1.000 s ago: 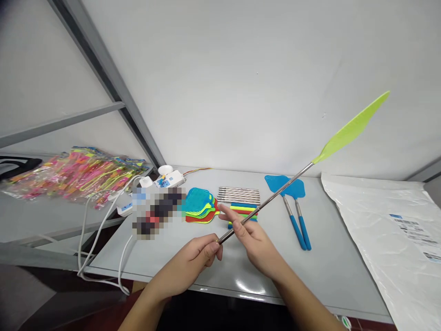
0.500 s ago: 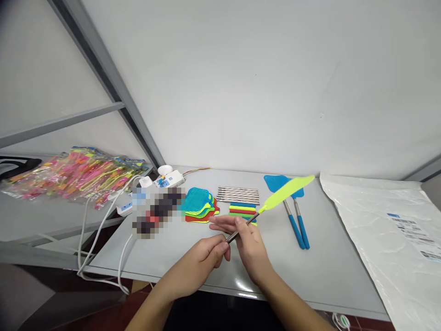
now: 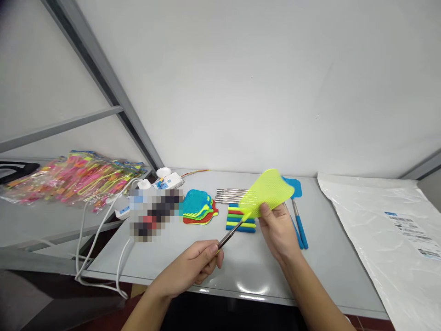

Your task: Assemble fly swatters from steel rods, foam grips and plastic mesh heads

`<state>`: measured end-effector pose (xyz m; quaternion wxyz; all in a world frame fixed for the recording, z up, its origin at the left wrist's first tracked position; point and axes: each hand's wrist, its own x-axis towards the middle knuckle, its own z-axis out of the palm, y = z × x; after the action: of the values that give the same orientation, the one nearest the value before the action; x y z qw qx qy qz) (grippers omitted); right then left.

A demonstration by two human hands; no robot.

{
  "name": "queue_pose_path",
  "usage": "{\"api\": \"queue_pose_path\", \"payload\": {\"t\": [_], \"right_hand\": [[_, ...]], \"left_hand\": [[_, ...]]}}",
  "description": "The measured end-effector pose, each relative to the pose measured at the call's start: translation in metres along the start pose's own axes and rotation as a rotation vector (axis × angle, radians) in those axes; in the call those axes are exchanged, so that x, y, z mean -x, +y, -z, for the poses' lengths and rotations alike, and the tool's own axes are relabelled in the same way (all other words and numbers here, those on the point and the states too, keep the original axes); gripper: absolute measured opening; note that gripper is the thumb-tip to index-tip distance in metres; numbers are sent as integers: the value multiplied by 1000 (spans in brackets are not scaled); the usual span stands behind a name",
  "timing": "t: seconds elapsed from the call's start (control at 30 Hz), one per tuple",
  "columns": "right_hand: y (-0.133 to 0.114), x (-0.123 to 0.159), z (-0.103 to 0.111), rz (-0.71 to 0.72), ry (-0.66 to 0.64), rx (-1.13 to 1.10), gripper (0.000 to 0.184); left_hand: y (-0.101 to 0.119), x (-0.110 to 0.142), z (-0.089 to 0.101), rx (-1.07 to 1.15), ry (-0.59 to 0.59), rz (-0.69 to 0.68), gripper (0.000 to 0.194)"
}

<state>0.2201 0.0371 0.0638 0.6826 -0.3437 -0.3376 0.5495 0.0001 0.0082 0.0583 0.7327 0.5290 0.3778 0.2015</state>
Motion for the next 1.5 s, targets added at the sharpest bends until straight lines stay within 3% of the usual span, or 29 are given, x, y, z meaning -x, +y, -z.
{"api": "queue_pose_path", "payload": {"t": [0.13,0.3,0.53,0.63,0.77,0.9,1.03,1.3,1.5], "right_hand": [[5,10,-4,4,-19,23,22],[-8,7,9,-13,21,143,26],[-10,25,30,-36,-133,665,22],[-23,28,55,20,-40,868,31],[-50,11,104,81,225,1253,40],[-63,-21,143,1,327,1517,41],[-57,-43,158,-70,323,1595,39],[-47,-38,148,-103,262,1677,41],[-38,-36,121,-116,147,1726,41]], "left_hand": [[-1,-4,-7,49,13,-26,46],[1,-17,-21,201,-54,41,41],[3,-81,-65,394,-116,-52,36],[4,-102,-87,286,-125,-81,39],[5,-112,-101,-182,-31,-274,35],[4,-118,-99,-561,59,-551,25],[-2,-125,-94,-711,40,-654,23],[-6,-122,-86,-871,30,-718,19],[-5,-100,-57,-853,192,-701,18]]}}
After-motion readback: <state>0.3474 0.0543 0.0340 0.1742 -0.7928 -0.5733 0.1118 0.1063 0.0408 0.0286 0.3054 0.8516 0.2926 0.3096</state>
